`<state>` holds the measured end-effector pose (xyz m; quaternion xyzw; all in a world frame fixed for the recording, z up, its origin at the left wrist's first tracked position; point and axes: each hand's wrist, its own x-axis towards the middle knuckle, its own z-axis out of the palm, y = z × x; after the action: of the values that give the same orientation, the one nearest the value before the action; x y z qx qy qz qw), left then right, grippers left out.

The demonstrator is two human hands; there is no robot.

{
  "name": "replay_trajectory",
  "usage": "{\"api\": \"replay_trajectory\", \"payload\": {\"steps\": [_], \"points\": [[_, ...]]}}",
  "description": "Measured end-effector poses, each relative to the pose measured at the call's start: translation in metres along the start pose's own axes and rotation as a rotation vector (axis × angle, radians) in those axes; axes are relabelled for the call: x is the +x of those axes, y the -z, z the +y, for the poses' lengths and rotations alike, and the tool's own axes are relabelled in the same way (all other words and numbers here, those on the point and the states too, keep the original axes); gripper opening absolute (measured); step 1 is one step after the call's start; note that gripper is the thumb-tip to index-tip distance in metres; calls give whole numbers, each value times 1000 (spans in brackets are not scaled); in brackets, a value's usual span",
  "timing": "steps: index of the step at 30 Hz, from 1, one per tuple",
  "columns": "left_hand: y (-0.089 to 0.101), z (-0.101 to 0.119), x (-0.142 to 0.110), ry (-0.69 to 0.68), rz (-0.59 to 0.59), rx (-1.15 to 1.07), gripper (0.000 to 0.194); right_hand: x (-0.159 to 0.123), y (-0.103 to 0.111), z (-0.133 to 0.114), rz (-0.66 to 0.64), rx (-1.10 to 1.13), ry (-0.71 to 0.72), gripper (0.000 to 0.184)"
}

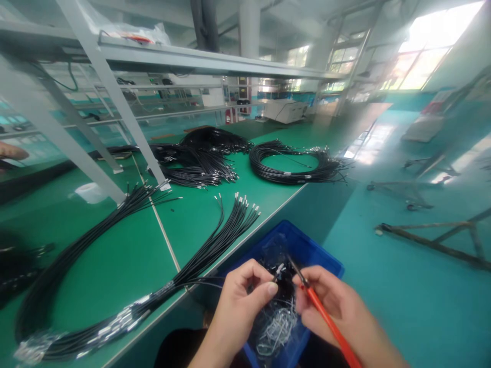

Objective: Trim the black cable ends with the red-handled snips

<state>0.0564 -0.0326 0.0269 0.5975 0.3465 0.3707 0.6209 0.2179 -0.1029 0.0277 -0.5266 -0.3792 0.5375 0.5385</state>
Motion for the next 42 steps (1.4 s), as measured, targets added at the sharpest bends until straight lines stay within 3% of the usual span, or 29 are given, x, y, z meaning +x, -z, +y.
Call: {"api": "replay_trajectory", "payload": {"steps": [2, 5, 8, 13, 19, 23, 25, 27, 31, 33, 38, 42], "points": [[-1, 2, -2, 15, -13, -2, 18, 3, -9, -3, 161, -16, 100, 33], [-5, 5, -4, 4, 31, 97, 17, 10, -22, -5, 272, 6, 131, 34], [-11, 7, -7, -47, 94, 283, 15, 14, -32, -2, 321, 59, 110, 38], [-17, 3, -10, -140, 160, 531, 15, 13, -38, 9, 409, 49, 147, 30], [-20, -3, -15, -195, 159, 670, 15, 10, -38, 15, 513, -177, 216, 26], [-19, 1, -13, -141, 169, 581, 14, 3, -45, 14, 561, -346, 270, 23], [-13, 4, -10, -73, 179, 458, 14, 0, -43, 11, 491, -333, 284, 22], [-5, 7, -6, -14, 166, 324, 14, -2, -35, 5, 341, -227, 248, 26], [8, 8, -2, 48, 73, 75, 16, -4, -7, -6, -184, 48, -60, 29], [12, 7, -2, 53, 46, -12, 17, -6, 2, -7, -351, 118, -188, 27], [13, 7, -1, 37, 15, -75, 14, -9, 3, 2, -295, 79, -284, 23], [11, 10, -2, 17, -24, -77, 13, -5, 2, 7, -352, 155, -254, 21]]}}
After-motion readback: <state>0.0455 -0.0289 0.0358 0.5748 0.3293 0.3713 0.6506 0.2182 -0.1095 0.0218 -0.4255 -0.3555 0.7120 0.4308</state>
